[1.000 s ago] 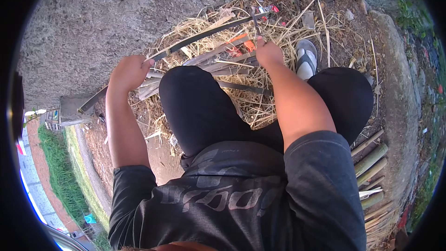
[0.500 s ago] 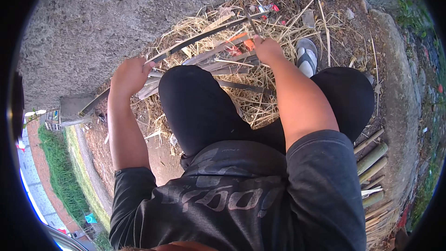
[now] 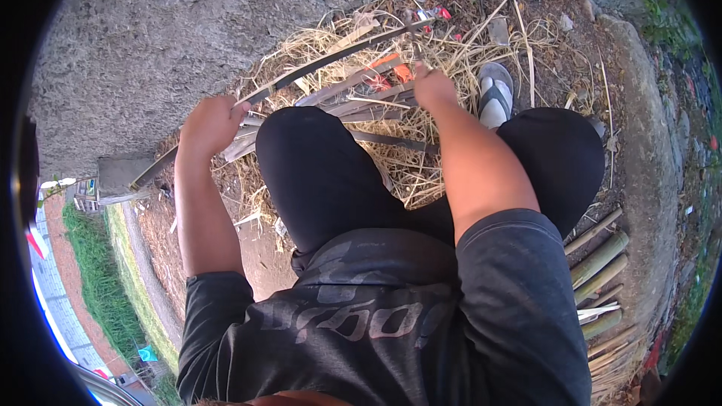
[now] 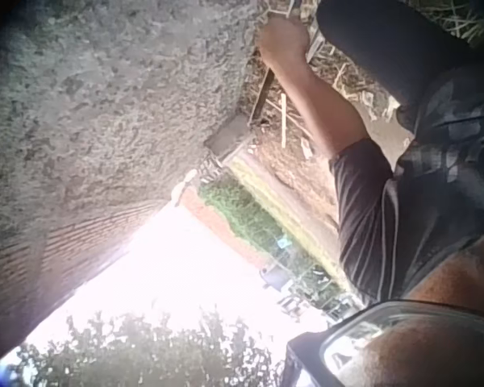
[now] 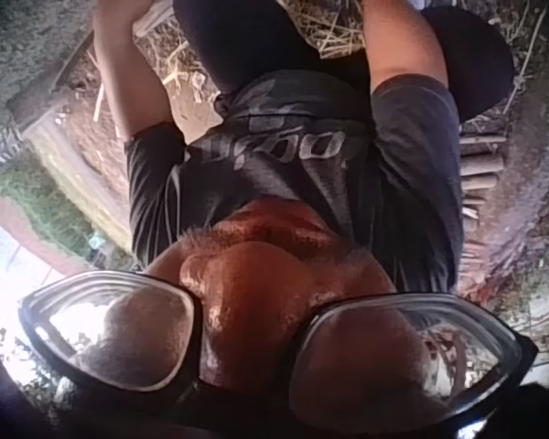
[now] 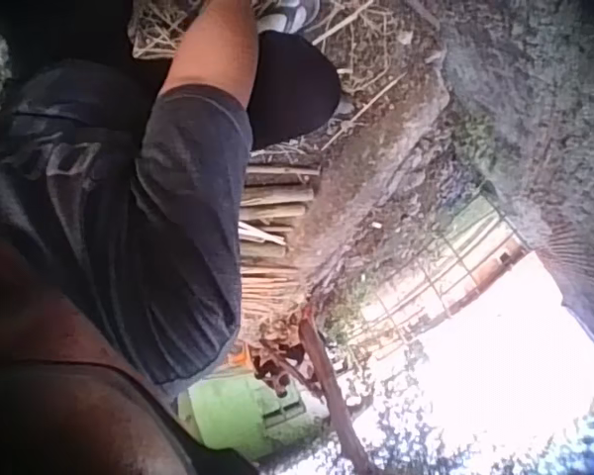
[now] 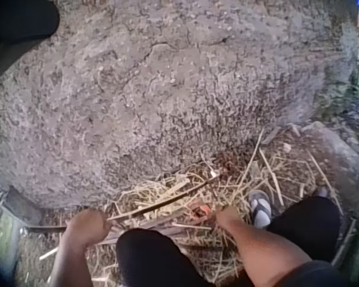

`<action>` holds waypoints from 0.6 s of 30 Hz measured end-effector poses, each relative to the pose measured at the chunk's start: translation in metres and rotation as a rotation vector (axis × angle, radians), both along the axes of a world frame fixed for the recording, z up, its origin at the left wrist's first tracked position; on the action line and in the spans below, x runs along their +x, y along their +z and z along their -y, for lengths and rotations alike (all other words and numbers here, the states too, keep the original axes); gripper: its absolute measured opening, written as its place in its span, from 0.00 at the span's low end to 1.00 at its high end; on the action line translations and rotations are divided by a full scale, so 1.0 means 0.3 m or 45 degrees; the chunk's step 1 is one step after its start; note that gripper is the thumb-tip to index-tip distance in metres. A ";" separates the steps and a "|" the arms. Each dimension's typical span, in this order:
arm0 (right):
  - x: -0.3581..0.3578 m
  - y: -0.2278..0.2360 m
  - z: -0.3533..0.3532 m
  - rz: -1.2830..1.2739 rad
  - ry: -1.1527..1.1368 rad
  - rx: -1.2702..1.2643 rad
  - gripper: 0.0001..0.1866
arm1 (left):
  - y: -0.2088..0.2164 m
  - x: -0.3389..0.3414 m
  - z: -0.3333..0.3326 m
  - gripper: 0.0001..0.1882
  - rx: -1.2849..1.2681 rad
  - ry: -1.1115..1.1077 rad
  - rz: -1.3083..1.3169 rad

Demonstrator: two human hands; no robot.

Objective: The recorder is splitting and slicing bamboo strips into thinner pieces using a knife and a saw.

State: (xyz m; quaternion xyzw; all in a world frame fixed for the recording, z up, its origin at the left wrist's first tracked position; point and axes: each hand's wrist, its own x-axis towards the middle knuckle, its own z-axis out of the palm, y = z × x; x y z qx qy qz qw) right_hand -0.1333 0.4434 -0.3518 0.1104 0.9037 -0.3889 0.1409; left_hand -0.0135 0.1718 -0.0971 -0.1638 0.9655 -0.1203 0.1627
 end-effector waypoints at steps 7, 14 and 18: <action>0.093 0.035 0.059 -0.385 0.390 -0.360 0.38 | 0.010 -0.007 -0.001 0.22 0.026 0.069 0.040; 0.053 0.024 0.033 -0.150 0.330 -0.070 0.36 | 0.031 0.019 0.040 0.21 -0.017 -0.019 -0.016; 0.003 0.014 -0.002 -0.115 0.037 -0.141 0.37 | 0.150 0.078 0.113 0.21 0.033 0.234 0.039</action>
